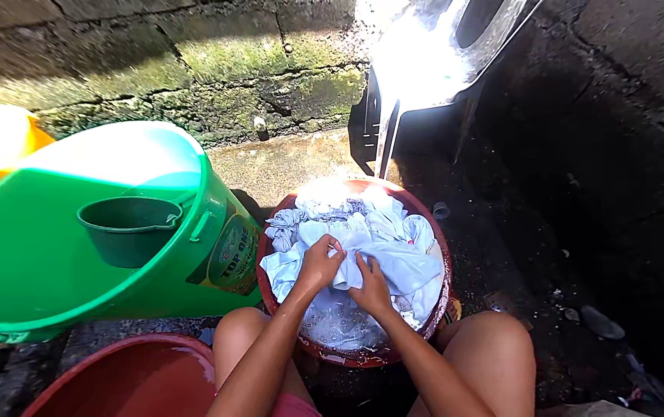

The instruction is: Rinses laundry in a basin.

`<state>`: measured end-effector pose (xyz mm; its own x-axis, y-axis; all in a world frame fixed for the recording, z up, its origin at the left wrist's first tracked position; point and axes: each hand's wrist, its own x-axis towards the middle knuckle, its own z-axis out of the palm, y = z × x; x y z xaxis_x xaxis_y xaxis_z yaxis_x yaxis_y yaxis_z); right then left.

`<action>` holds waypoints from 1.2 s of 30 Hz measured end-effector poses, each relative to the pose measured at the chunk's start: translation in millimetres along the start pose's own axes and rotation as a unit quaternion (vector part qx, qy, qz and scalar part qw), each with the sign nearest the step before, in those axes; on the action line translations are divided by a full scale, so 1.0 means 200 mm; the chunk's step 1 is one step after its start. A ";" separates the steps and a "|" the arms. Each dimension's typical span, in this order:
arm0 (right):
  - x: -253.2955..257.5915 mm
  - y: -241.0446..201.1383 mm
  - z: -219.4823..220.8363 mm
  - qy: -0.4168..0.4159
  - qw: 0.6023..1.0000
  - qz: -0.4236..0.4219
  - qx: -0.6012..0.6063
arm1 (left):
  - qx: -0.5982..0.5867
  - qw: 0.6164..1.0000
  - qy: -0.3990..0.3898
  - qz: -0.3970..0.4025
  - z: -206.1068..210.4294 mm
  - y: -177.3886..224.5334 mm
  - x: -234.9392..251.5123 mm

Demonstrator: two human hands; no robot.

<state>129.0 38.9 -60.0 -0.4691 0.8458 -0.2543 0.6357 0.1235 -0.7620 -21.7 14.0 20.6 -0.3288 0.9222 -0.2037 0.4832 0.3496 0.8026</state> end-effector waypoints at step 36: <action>0.11 0.09 -0.35 0.037 0.797 0.192 0.571 | -0.364 0.924 -0.092 -0.077 0.39 -0.18 -0.02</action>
<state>173.4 95.9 -36.3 -0.3105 0.7408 -0.5957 -0.2689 -0.6695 -0.6924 24.1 11.0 -51.7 -0.1730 0.9064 -0.3854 -0.2541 0.3370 0.9066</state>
